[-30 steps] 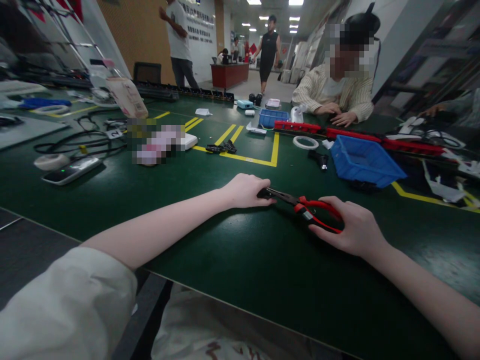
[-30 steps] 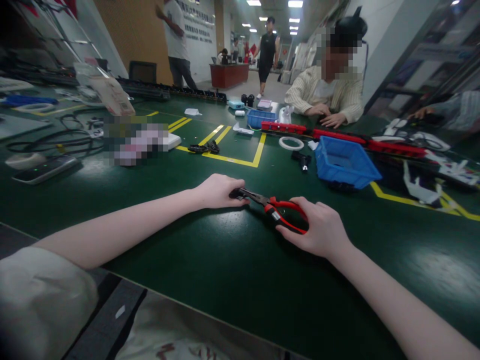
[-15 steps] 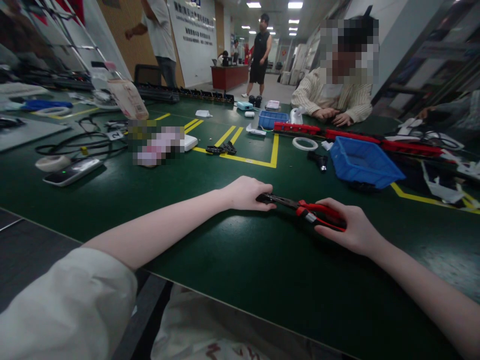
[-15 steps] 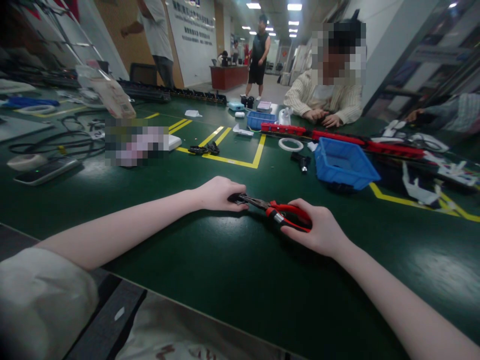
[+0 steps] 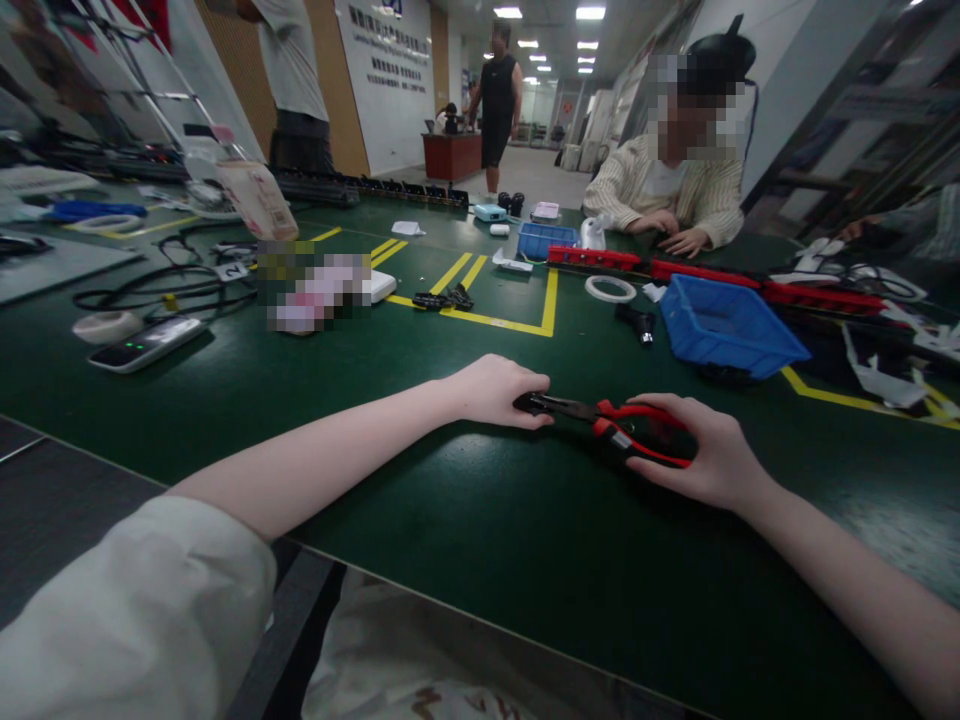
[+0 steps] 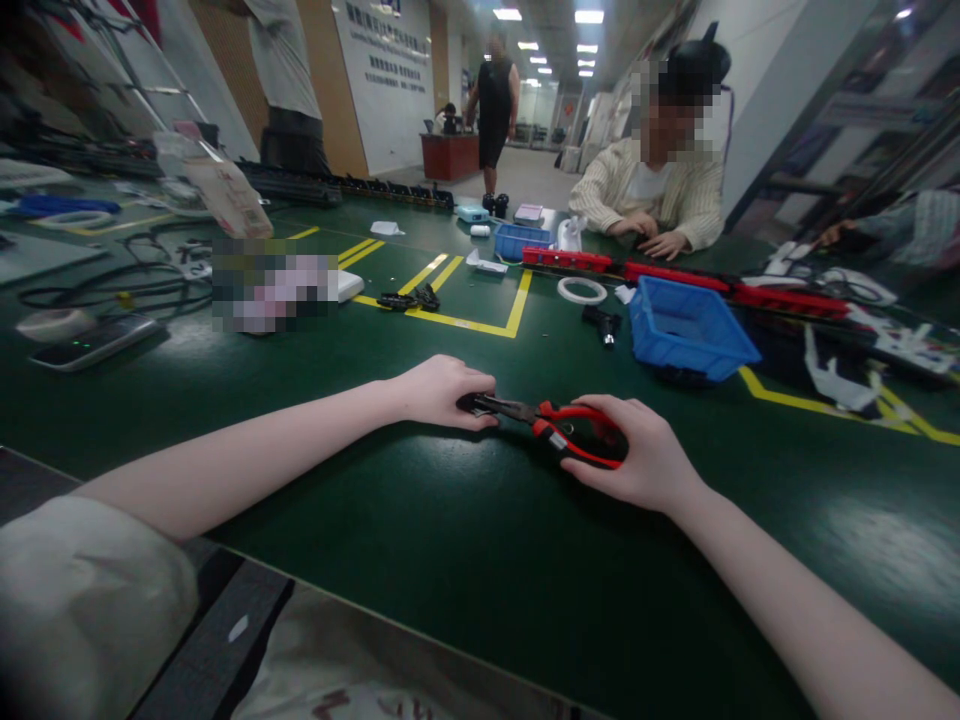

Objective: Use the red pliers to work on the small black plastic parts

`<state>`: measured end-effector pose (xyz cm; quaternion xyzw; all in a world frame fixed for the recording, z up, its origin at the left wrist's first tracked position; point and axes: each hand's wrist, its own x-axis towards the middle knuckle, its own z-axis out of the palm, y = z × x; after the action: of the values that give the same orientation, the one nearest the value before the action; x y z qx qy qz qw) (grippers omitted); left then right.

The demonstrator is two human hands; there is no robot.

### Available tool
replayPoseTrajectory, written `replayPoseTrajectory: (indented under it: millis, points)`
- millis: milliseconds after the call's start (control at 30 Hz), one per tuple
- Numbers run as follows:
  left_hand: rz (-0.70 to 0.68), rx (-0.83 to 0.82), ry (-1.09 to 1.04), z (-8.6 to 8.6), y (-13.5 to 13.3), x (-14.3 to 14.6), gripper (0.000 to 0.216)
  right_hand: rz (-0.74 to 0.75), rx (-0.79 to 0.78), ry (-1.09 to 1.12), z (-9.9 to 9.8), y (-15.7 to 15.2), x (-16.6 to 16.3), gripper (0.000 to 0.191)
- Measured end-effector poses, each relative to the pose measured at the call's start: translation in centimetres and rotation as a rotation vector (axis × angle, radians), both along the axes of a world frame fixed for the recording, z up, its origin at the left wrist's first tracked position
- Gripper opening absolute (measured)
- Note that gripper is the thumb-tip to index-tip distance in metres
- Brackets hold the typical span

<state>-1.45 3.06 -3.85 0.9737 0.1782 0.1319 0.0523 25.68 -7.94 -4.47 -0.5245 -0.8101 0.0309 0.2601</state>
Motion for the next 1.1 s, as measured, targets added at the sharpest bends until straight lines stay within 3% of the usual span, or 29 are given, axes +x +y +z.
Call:
replayPoseTrajectory:
  millis: [167,567,1100]
  points:
    - [-0.081,0.034,-0.034,0.0,0.0,-0.1,0.030,0.001,-0.090,0.160,0.1,-0.2,-0.4,0.050]
    - [-0.116,0.061,-0.057,0.2,-0.1,-0.2,0.033,0.017,-0.113,0.172,0.3,-0.3,-0.6,0.049]
    - [-0.014,0.224,-0.122,-0.7,-0.1,0.1,0.032,0.074,-0.036,-0.206,-0.2,0.8,0.4,0.072]
